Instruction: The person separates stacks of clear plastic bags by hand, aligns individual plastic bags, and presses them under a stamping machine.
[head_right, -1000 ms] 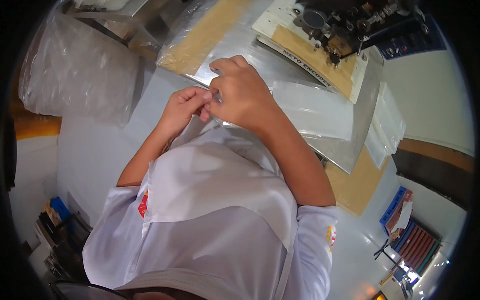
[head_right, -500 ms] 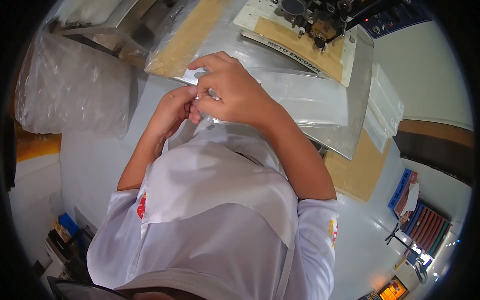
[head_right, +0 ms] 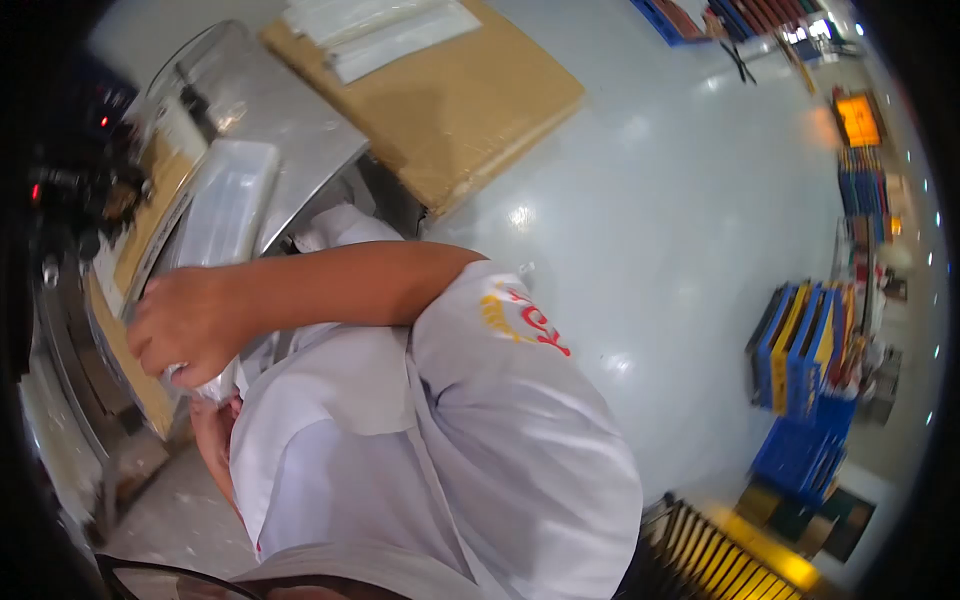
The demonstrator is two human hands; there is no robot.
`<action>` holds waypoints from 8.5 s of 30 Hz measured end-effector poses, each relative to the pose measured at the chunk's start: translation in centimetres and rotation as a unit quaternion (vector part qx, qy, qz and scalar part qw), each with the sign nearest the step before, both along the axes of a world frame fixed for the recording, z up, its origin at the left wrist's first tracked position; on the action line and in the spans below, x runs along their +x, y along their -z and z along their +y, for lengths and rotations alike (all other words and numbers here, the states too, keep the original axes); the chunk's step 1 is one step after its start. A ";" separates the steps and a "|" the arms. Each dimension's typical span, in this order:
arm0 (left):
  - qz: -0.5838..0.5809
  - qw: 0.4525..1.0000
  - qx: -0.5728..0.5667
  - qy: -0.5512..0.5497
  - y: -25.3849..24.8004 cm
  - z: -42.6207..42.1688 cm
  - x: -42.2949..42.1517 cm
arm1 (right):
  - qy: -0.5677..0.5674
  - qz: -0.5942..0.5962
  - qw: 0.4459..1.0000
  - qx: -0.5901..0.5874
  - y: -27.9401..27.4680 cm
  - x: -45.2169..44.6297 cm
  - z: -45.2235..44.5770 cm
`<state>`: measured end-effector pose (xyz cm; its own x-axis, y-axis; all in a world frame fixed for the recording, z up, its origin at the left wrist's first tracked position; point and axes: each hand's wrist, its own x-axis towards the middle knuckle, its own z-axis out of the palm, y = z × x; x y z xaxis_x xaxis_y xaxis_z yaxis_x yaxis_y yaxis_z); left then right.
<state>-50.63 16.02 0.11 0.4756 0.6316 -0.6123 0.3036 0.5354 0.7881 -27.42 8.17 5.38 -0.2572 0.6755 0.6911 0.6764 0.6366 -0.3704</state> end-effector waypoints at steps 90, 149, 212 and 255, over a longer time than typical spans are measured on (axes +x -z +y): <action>0.011 0.941 0.337 -0.013 0.8 9.1 1.3 | 0.733 0.642 0.211 -0.082 21.2 13.0 -43.8; 0.201 0.618 0.677 0.345 -10.0 -5.6 3.7 | 0.423 0.008 0.895 -0.138 4.5 11.7 -25.0; -0.302 0.761 0.411 0.401 -8.6 -12.4 13.3 | 0.142 0.579 0.772 -0.219 1.2 1.7 -22.9; 0.055 0.823 0.530 0.198 -9.5 6.5 1.0 | 0.058 0.439 0.680 -0.585 -1.4 0.8 -17.0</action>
